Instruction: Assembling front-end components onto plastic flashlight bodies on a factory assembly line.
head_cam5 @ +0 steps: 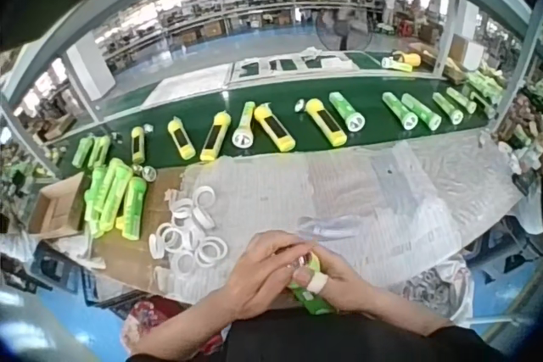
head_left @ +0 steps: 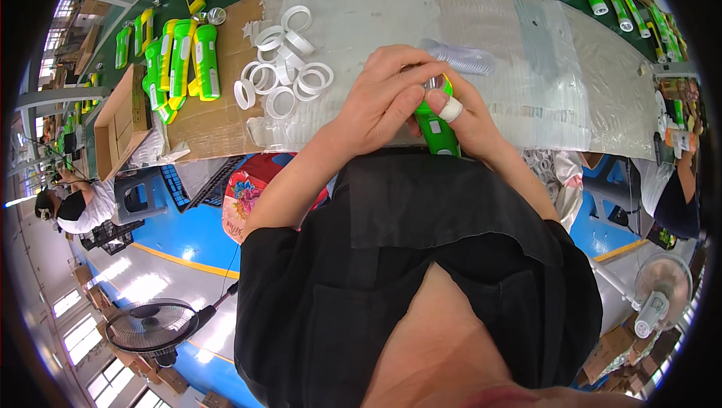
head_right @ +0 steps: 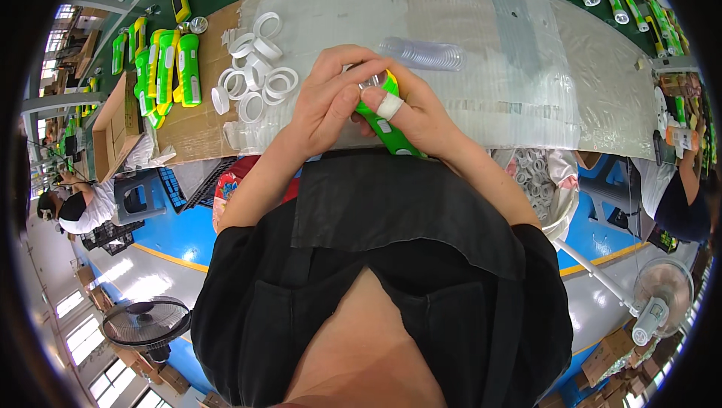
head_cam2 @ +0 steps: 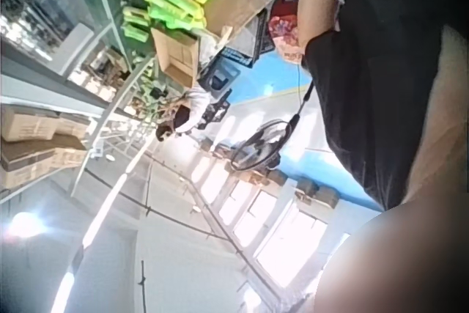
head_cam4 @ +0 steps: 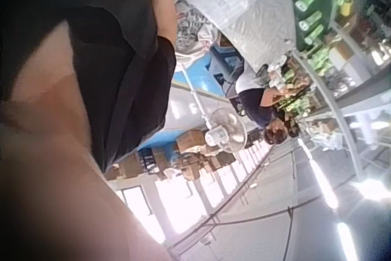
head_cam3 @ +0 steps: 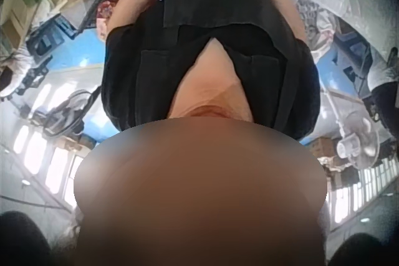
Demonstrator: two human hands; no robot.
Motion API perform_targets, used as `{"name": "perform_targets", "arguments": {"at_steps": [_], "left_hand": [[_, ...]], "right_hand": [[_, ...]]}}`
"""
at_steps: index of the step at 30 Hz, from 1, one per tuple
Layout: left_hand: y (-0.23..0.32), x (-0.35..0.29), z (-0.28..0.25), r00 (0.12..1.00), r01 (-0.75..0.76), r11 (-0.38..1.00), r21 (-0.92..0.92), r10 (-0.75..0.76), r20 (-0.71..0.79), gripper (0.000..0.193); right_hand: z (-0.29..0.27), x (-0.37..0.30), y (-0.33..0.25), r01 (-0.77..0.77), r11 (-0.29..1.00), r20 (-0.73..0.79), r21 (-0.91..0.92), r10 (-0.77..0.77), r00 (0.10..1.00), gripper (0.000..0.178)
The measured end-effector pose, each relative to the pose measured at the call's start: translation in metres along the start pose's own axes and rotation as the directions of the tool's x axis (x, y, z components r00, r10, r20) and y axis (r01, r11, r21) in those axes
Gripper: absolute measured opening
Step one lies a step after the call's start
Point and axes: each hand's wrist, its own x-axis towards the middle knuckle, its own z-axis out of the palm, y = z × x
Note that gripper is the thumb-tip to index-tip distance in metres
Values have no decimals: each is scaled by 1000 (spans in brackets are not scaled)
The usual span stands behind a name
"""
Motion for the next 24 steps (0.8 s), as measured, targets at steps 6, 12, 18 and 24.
{"name": "perform_targets", "arguments": {"at_steps": [6,12,18,24], "left_hand": [[-7,-10,0,991,-71,993,99,82,-108,28],[-12,6,-41,948,17,974,227,56,-312,36],[-102,37,-132,859,404,466,787,-488,-151,59],[-99,49,-154,773,397,523,754,-633,32,57]], "right_hand": [[13,13,10,-38,996,33,76,35,999,36],[18,52,0,169,984,157,-62,-158,975,51],[27,109,9,396,900,65,-183,-391,918,38],[23,113,7,358,929,79,-92,-352,933,30]]}}
